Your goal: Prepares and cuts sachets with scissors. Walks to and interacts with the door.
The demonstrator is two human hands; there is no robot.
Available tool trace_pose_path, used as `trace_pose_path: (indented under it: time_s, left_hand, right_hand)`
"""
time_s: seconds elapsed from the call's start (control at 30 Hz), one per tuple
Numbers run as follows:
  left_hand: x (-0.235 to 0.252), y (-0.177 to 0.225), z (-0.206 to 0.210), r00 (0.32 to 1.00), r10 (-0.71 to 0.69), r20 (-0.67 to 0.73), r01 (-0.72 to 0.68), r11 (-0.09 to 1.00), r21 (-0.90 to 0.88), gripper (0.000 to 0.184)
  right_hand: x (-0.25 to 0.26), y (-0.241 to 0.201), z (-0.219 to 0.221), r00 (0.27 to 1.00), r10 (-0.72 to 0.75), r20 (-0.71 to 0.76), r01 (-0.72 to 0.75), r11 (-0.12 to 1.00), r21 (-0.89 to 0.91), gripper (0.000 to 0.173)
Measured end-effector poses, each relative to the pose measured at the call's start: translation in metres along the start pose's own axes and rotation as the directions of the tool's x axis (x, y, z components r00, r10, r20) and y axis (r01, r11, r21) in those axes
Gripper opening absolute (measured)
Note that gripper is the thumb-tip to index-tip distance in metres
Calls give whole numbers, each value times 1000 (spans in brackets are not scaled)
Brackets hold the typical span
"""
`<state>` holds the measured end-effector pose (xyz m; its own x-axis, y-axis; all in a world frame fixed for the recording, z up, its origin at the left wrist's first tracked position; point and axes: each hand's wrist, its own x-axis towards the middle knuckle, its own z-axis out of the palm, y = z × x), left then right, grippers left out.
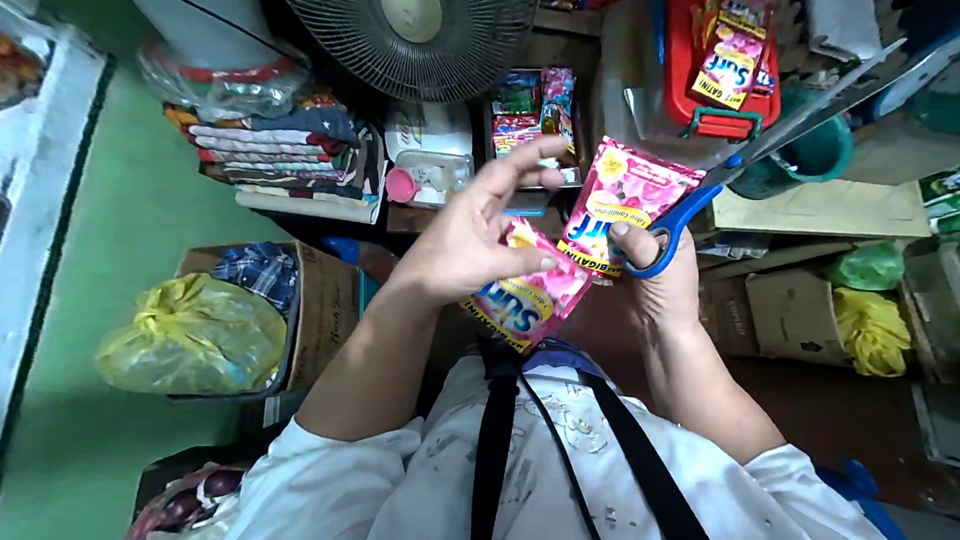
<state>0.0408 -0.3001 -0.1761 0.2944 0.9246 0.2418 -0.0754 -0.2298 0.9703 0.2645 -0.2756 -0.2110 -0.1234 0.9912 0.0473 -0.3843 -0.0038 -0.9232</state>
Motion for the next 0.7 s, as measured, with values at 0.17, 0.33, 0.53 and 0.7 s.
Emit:
trace_pose_path:
  time_s: [0.17, 0.33, 0.53, 0.7]
  left_hand:
    - [20, -12, 30, 894, -11, -448, -28, 996, -80, 81]
    - [38, -48, 37, 839, -39, -543, 20, 999, -41, 73]
    - [62, -81, 51, 862, 94, -497, 81, 945, 318, 62]
    - [85, -102, 55, 885, -50, -464, 180, 953, 241, 74]
  right_hand:
    - [-4, 21, 2, 995, 90, 50, -91, 995, 28, 32]
    - [-3, 32, -5, 966, 256, 26, -257, 961, 97, 48]
    - [16, 52, -21, 962, 272, -30, -271, 962, 28, 41]
    - [41, 61, -40, 955, 272, -119, -272, 962, 17, 38]
